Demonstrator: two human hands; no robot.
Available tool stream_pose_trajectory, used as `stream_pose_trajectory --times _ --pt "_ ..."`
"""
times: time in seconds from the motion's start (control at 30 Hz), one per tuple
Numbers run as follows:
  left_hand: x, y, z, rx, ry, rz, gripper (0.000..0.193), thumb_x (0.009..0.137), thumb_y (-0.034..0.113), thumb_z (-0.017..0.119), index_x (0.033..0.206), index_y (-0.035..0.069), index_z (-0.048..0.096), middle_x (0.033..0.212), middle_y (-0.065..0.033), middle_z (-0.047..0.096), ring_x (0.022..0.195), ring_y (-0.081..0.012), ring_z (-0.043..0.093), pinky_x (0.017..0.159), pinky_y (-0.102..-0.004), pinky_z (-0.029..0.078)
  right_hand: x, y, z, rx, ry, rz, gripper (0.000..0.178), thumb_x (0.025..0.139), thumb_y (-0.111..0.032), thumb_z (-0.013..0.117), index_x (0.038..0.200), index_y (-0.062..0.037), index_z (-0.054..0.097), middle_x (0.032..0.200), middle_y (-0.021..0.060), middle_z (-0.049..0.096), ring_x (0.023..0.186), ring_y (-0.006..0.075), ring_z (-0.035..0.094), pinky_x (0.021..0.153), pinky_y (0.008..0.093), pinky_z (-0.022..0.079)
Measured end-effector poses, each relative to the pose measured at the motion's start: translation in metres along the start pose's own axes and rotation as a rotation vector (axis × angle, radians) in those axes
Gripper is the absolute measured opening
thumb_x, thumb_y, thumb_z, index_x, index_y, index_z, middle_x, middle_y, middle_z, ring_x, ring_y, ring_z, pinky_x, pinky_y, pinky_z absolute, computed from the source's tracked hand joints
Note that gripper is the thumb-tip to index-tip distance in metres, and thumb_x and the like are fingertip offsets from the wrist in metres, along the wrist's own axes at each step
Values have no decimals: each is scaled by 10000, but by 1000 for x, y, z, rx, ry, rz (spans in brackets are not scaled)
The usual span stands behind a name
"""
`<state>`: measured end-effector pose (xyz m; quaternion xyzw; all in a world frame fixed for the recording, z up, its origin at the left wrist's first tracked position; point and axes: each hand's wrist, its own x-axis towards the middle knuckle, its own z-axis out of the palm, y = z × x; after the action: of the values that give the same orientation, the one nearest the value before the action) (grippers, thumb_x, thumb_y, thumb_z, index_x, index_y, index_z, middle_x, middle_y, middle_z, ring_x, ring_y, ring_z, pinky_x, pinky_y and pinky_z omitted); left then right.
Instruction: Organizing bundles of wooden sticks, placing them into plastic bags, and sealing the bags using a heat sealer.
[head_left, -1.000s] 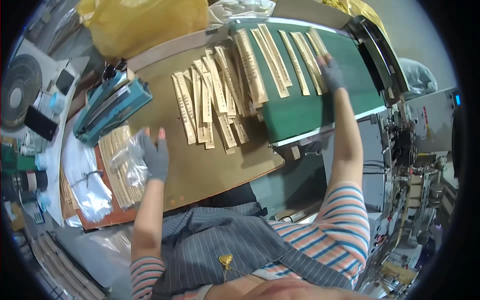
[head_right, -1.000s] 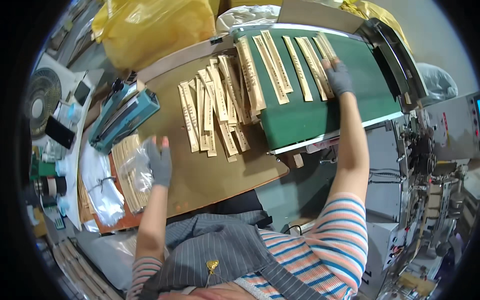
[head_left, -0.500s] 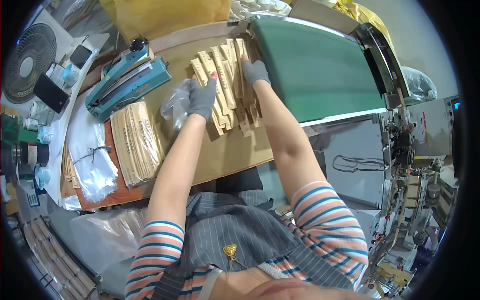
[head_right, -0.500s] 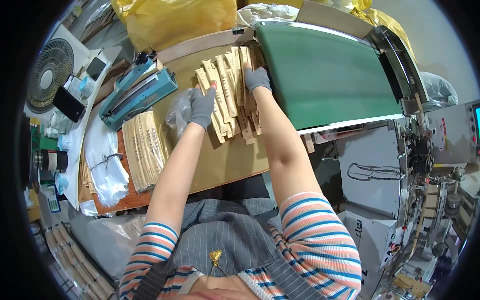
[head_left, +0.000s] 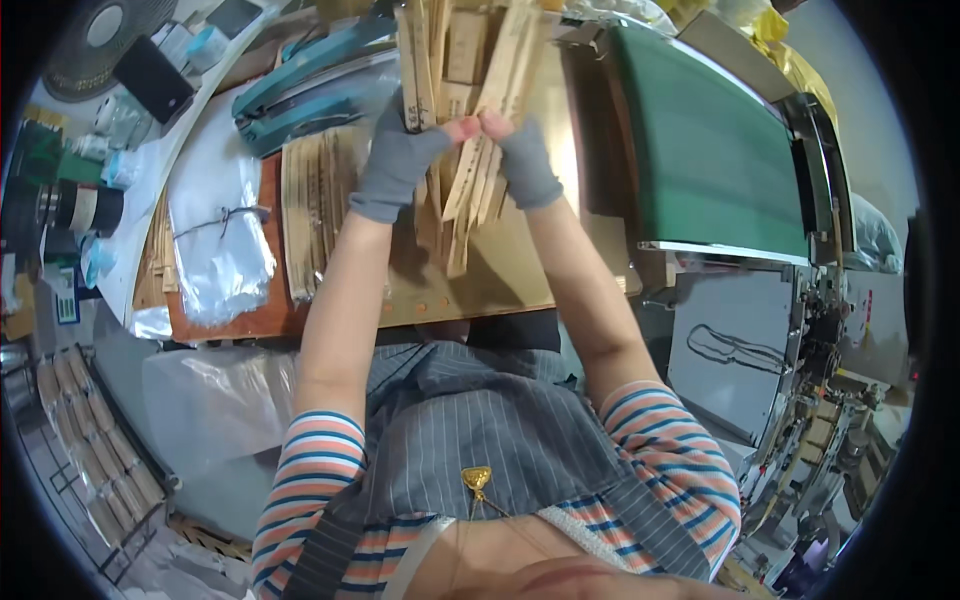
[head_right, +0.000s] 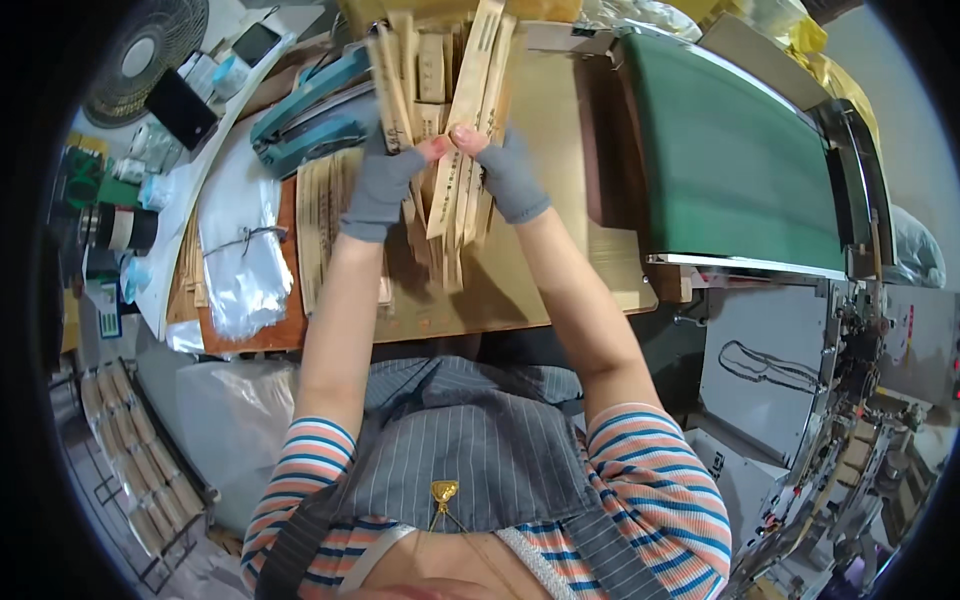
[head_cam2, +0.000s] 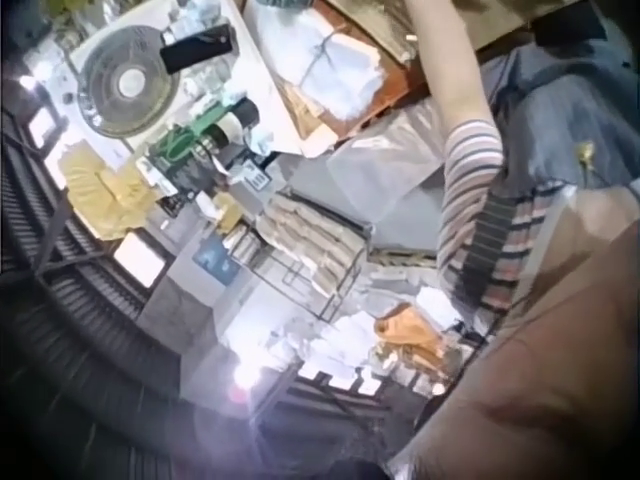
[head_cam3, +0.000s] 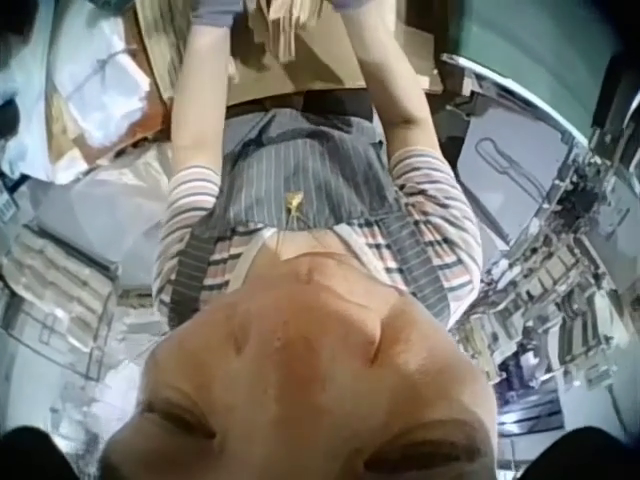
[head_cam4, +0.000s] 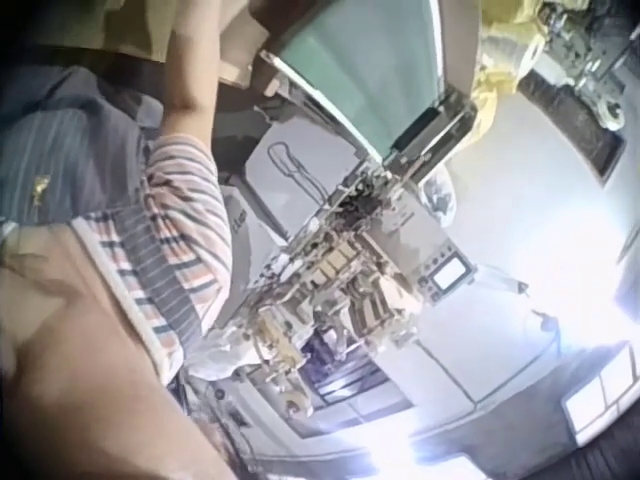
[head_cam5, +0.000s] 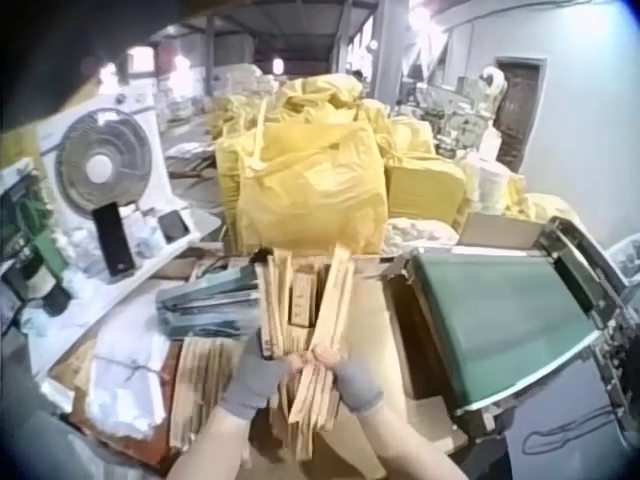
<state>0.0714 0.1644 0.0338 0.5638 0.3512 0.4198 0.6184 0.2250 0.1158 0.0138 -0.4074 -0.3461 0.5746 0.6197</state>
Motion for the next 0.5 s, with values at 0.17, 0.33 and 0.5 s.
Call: stream_pose_trajectory --times 0.17,0.33,0.5 --pt "-38 33 -25 55 -260 116 708 619 173 822 1207 12 462 1095 -69 579 990 -159 546 866 -313 453 -24 -44 15 -199 -337 -187 723 697 -116 754 1295 -6 362 1124 85 553 1042 187 532 900 322 437" --pt "-70 20 -11 132 -308 141 765 613 196 811 1252 30 426 1133 -65 555 1028 -162 535 879 -313 447 -65 -40 41 -264 -399 -356 971 599 -84 828 1372 -15 244 1196 94 503 1114 205 495 945 318 417" --pt "-112 39 -3 113 -416 143 592 635 149 766 1164 30 529 1119 -89 578 1020 -150 545 861 -296 458 -121 -65 88 -158 -81 -103 932 647 -173 810 1374 -27 245 1158 130 491 1069 177 506 877 297 446"
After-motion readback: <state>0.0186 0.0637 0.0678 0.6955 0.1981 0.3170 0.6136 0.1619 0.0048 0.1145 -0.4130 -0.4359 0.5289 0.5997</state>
